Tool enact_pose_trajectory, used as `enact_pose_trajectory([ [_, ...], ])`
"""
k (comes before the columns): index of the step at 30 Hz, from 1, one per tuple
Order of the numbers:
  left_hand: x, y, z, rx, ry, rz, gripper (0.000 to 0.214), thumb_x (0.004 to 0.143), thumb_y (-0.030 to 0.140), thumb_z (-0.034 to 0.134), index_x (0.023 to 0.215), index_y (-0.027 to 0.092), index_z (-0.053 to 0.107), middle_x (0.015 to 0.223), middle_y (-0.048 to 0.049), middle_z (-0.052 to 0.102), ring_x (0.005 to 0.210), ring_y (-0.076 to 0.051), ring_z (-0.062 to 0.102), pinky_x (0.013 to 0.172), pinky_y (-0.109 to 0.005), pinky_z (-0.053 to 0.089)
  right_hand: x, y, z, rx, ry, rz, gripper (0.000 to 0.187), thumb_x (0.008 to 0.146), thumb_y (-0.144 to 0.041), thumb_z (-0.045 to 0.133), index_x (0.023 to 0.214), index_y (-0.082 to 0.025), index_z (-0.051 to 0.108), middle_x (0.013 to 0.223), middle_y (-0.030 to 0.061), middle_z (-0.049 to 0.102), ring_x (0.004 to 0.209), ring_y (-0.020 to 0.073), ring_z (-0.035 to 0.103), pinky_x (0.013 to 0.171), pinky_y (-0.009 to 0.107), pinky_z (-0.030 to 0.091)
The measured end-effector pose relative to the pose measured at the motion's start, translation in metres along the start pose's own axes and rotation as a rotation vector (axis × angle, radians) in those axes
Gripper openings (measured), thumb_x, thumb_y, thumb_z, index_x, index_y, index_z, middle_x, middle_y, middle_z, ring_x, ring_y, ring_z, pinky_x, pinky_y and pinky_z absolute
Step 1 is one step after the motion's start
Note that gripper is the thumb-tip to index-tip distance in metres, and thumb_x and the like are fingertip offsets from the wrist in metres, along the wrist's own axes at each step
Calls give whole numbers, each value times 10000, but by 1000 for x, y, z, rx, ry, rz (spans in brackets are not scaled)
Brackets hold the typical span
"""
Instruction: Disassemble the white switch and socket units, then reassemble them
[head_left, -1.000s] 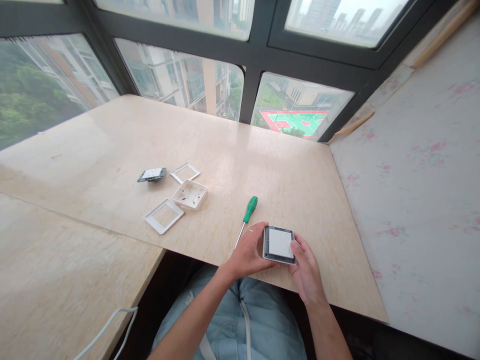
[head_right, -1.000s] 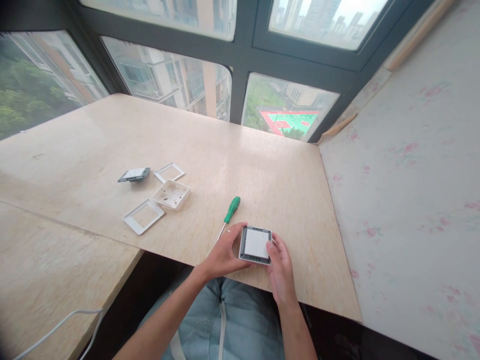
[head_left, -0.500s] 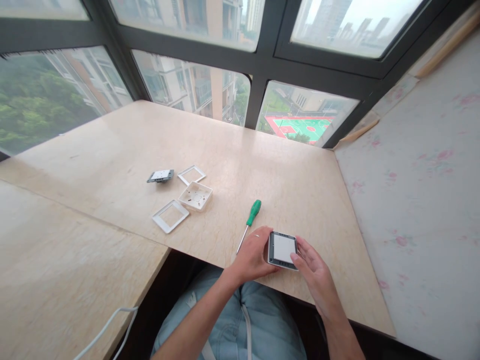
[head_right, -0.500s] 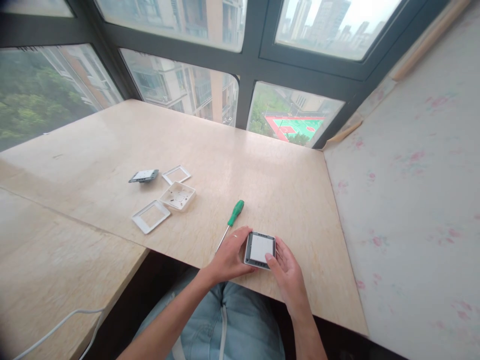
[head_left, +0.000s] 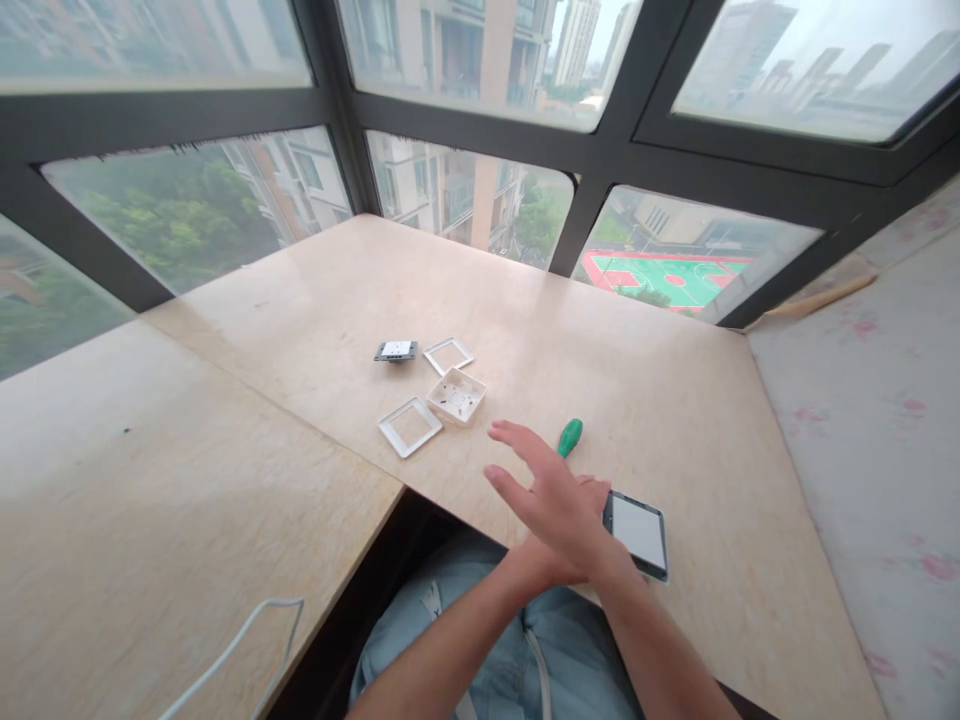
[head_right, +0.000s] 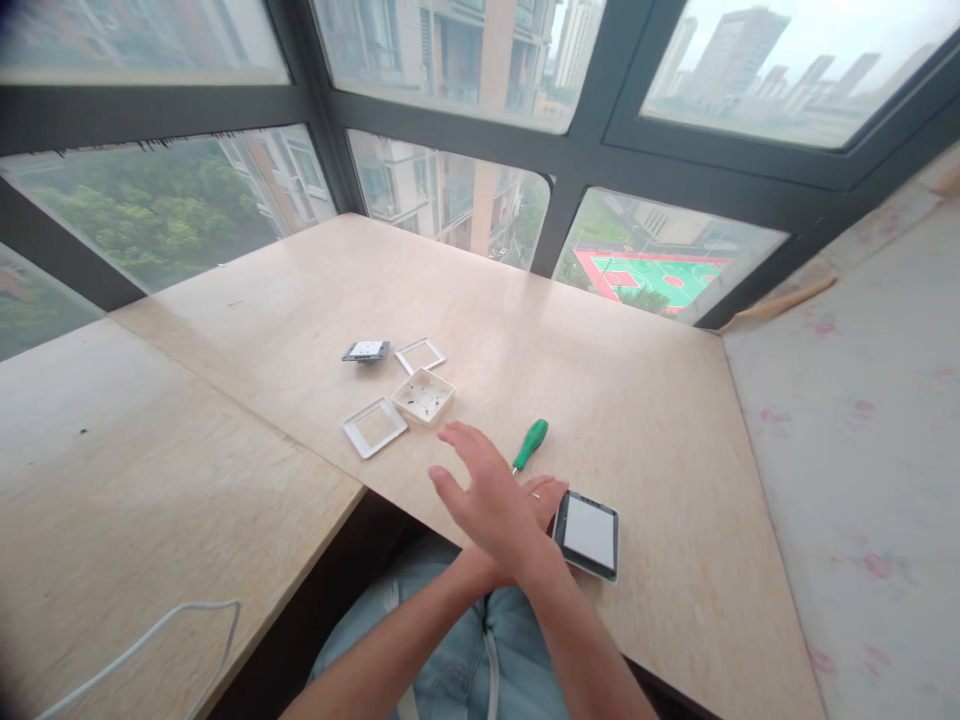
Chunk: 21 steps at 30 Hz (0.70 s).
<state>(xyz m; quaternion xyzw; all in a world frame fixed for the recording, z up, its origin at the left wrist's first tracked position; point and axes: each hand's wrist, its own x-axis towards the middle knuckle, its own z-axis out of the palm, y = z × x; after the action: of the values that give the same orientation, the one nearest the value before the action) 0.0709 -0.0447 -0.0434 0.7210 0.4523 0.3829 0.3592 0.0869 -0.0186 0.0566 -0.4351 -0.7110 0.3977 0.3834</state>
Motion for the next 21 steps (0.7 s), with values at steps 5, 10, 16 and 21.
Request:
enact_pose_trajectory([
  [5, 5, -13, 8, 79, -151, 129, 856, 722, 459, 761, 1438, 145, 412, 1411, -172, 576, 1393, -357, 470, 1198, -462, 376, 38, -1, 68, -453, -432, -191, 390, 897, -226, 655, 1275, -131, 622, 1391, 176, 606, 1327, 258, 534, 1110, 422, 423],
  [10, 11, -10, 9, 83, -154, 144, 876, 684, 507, 798, 1388, 141, 426, 1331, -186, 612, 1315, -358, 533, 1159, -475, 407, 57, 1, 118, -789, -565, -213, 234, 933, -295, 635, 1079, -119, 686, 1150, 150, 681, 1125, 256, 616, 957, 363, 492],
  [16, 11, -2, 1, 100, -182, 158, 833, 681, 472, 814, 1341, 130, 439, 1276, -197, 624, 1241, -375, 568, 1098, -485, 446, 68, 0, 142, -919, -555, -172, 206, 946, -124, 517, 1055, -94, 690, 1059, 172, 690, 1009, 279, 651, 799, 361, 533],
  [21, 12, -3, 1, 109, -179, 160, 854, 652, 446, 839, 1335, 117, 446, 1284, -203, 621, 1252, -373, 561, 1107, -474, 445, 63, -5, 140, -967, -586, -197, 219, 903, -53, 533, 1043, -85, 699, 1039, 183, 701, 977, 278, 667, 748, 338, 539],
])
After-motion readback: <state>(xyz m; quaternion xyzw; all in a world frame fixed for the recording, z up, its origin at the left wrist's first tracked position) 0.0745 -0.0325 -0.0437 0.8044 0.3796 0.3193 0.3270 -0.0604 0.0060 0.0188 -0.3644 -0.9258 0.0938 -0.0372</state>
